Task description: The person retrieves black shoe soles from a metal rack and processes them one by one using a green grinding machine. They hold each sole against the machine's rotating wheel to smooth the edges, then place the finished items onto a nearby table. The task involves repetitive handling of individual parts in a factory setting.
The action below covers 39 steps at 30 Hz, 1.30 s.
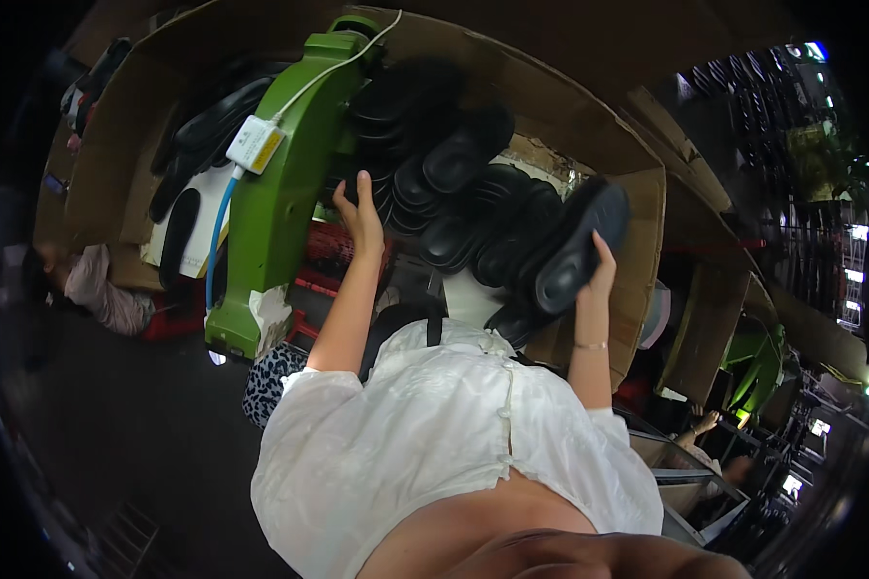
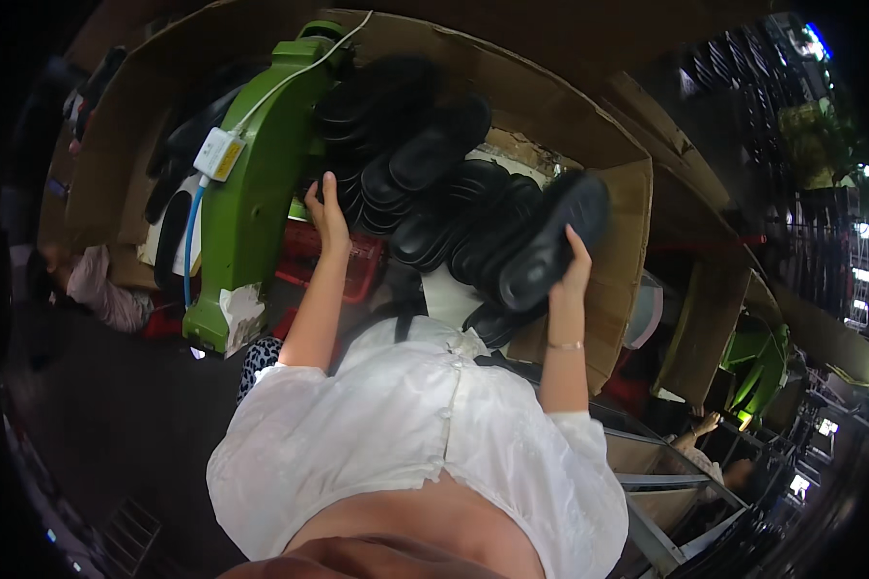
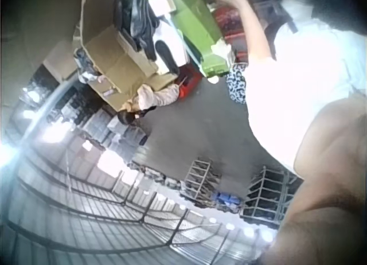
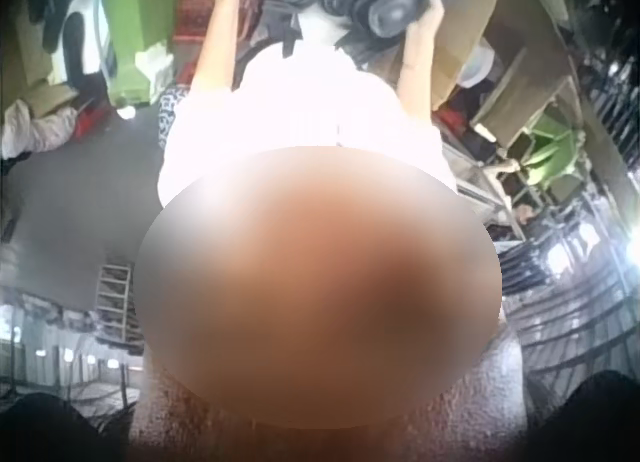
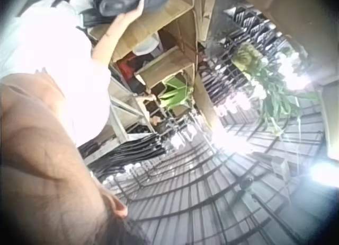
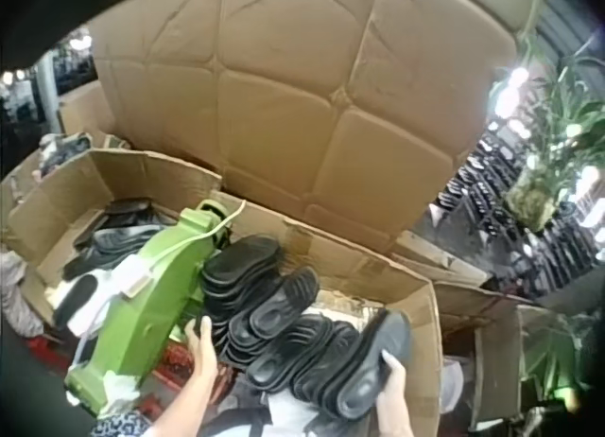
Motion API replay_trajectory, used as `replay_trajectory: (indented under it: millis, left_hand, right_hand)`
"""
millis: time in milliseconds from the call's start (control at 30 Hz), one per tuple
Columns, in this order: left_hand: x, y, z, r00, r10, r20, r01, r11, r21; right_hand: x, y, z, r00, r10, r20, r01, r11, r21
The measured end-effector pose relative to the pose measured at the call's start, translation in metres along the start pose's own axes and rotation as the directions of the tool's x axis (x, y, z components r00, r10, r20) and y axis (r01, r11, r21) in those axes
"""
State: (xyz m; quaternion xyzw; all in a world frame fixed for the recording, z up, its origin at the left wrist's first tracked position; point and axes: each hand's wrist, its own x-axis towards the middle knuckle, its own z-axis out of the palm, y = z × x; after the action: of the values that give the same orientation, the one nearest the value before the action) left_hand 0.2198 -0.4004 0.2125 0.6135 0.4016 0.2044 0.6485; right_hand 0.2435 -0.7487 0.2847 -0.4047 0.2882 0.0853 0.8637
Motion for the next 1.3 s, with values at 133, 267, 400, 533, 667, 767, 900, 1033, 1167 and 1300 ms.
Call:
replay_trajectory:
  millis: [133,267,400,533,667,767,900,1033,1167,1300]
  left_hand:
    - [0.006,0.003,0.011,0.998,-0.042,0.047,0.047,0.994,-0.097]
    - [0.025,-0.003,0.033,0.995,-0.098,0.007,0.098,0.987,-0.127]
    - [0.038,0.008,0.069,0.981,-0.142,-0.135,0.11,0.97,-0.219]
    - [0.035,0.024,0.067,0.959,-0.282,-0.011,0.253,0.875,-0.414]
    - [0.026,0.051,0.057,0.975,-0.07,0.211,0.168,0.853,-0.495]
    - [0.038,0.064,0.052,0.91,-0.069,0.41,0.263,0.858,-0.44]
    - [0.06,0.059,0.036,0.794,-0.327,0.513,0.497,0.835,-0.237]
    - [0.079,0.062,0.035,0.661,-0.403,0.632,0.532,0.846,-0.017]
    - [0.076,0.103,0.035,0.513,-0.277,0.813,0.535,0.843,-0.05]
    - [0.088,0.092,0.03,0.307,-0.159,0.938,0.629,0.774,-0.074]
  right_hand:
    - [0.071,0.045,0.086,0.977,0.158,0.141,-0.171,0.982,0.084]
    - [0.119,0.088,0.165,0.915,0.322,0.243,-0.33,0.944,-0.01]
    - [0.14,0.095,0.193,0.9,0.365,0.24,-0.345,0.931,-0.122]
    - [0.127,0.094,0.188,0.887,0.388,0.251,-0.361,0.92,-0.151]
    - [0.106,0.087,0.19,0.838,0.533,0.118,-0.466,0.811,-0.353]
    - [0.116,0.078,0.199,0.813,0.572,0.111,-0.476,0.762,-0.44]
    - [0.124,0.07,0.205,0.845,0.527,0.089,-0.433,0.772,-0.465]
    - [0.116,0.074,0.192,0.864,0.501,0.051,-0.43,0.787,-0.441]
    - [0.135,0.076,0.159,0.832,0.532,0.154,-0.439,0.803,-0.403]
    - [0.142,0.078,0.157,0.807,0.54,0.238,-0.443,0.821,-0.362]
